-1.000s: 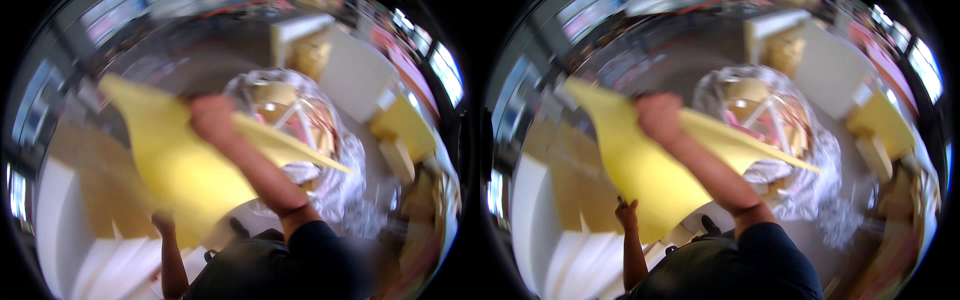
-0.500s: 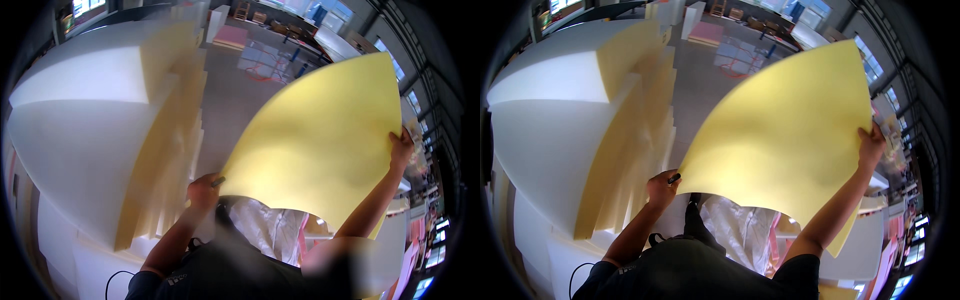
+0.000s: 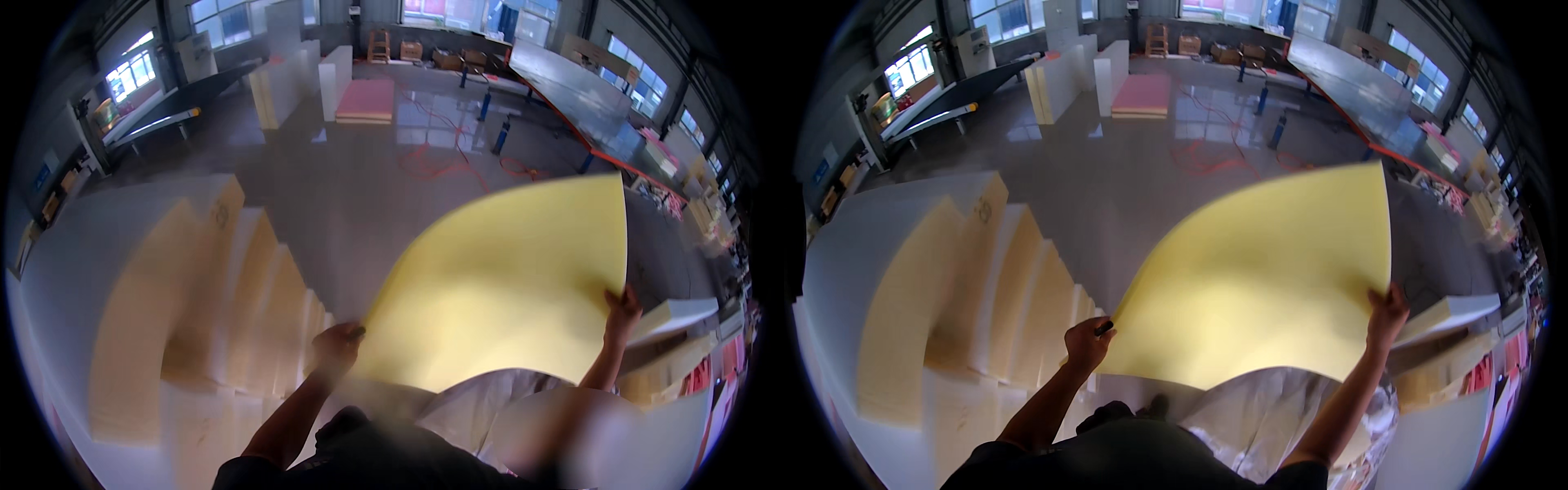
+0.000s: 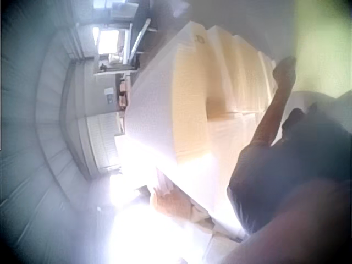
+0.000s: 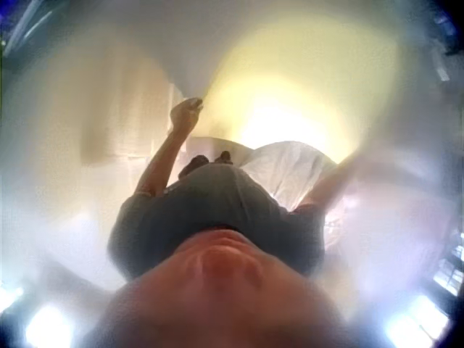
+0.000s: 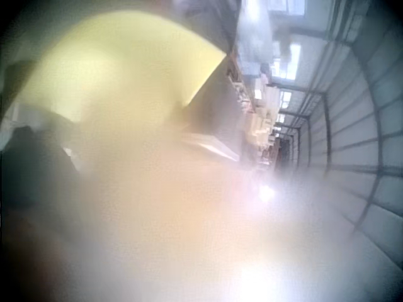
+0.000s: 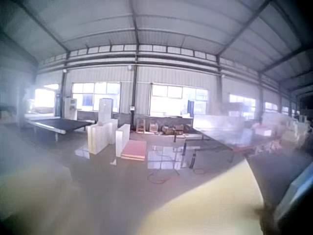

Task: The person walks through a warehouse, selects a yellow foam sheet, and carries it to a cutting table. They place the sheet on the table and use a straight edge and a knife to cut the foam into two pieces.

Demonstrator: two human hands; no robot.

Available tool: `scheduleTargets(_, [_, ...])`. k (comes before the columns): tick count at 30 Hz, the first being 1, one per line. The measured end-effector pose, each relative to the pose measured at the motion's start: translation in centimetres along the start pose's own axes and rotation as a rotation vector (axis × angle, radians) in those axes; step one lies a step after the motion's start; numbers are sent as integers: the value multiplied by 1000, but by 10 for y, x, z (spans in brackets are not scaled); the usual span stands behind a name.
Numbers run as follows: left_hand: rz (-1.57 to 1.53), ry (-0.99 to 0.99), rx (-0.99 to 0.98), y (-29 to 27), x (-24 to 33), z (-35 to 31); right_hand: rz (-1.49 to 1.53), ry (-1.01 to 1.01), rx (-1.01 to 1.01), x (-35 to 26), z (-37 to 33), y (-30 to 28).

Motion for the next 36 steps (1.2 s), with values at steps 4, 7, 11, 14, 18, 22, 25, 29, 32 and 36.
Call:
scheduleTargets(4, [108,-130,-75,43,-30,93,109,-13,-4,18,44,35])
scheduleTargets(7, [108,-51,6,82,-59,163,234,-85,-47,48,90,71])
scheduleTargets(11, [137,-72,-174,154,-53,282,191,-13,117,83,149,91])
scheduleTargets(14, [184,-39,-258,220,-42,373,193,71,44,102,214,108])
scheduleTargets(18, [201,106,-317,304,15,492,-93,234,141,90,280,89])
scheduleTargets(22, [16,325,-239,351,114,595,28,206,345,172,343,80])
scheduleTargets(25, [-48,329,-232,413,165,656,-87,339,339,244,387,85])
scheduleTargets(29, [-38,367,-243,521,249,731,-186,422,445,308,455,54])
scheduleTargets(32, [-10,484,-221,583,353,805,-48,443,577,382,513,26])
scheduleTargets(36, [-129,588,-177,649,436,889,-150,464,586,402,627,-3])
Point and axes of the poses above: each hand's wrist, its own z-axis towards the middle knuckle, its own y-axis out of the palm, x = y × z, the point moved 5 cm from there along z, towards the middle knuckle, and after that the axes turned 7 degrees about -x, right-handed, at the moved point
